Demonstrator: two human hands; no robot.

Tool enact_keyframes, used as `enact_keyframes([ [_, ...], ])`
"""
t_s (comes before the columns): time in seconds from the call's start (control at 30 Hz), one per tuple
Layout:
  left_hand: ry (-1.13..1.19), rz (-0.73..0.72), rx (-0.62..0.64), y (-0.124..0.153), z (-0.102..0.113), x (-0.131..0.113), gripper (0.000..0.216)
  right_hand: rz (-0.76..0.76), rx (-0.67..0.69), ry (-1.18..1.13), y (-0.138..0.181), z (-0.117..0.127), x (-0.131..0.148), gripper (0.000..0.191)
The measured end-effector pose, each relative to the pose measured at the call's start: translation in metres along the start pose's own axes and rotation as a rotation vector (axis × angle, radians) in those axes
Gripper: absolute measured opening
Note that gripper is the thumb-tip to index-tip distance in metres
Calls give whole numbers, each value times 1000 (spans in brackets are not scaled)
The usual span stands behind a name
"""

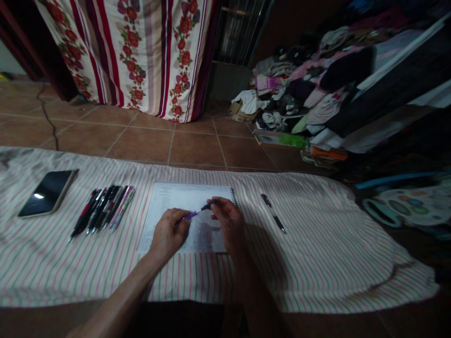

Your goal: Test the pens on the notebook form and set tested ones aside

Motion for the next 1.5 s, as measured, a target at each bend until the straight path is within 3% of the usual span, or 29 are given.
enact_keyframes([
  [0.83, 38, 9, -8, -1, -1, 6, 20, 17, 105, 60, 0, -6, -12, 26],
  [1.5, 141, 23, 20, -1, 1, -1, 19, 27, 108, 157, 0, -3, -13, 25],
])
Point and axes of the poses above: each hand's wrist, its own y-axis away from the middle knuckle, its own z-axis out of the back of the hand, x = y × z, the point moved 2 cm from there along -y, towards the middle knuckle, and after that the axes turned 10 degrees about -y, right-handed, at the moved point
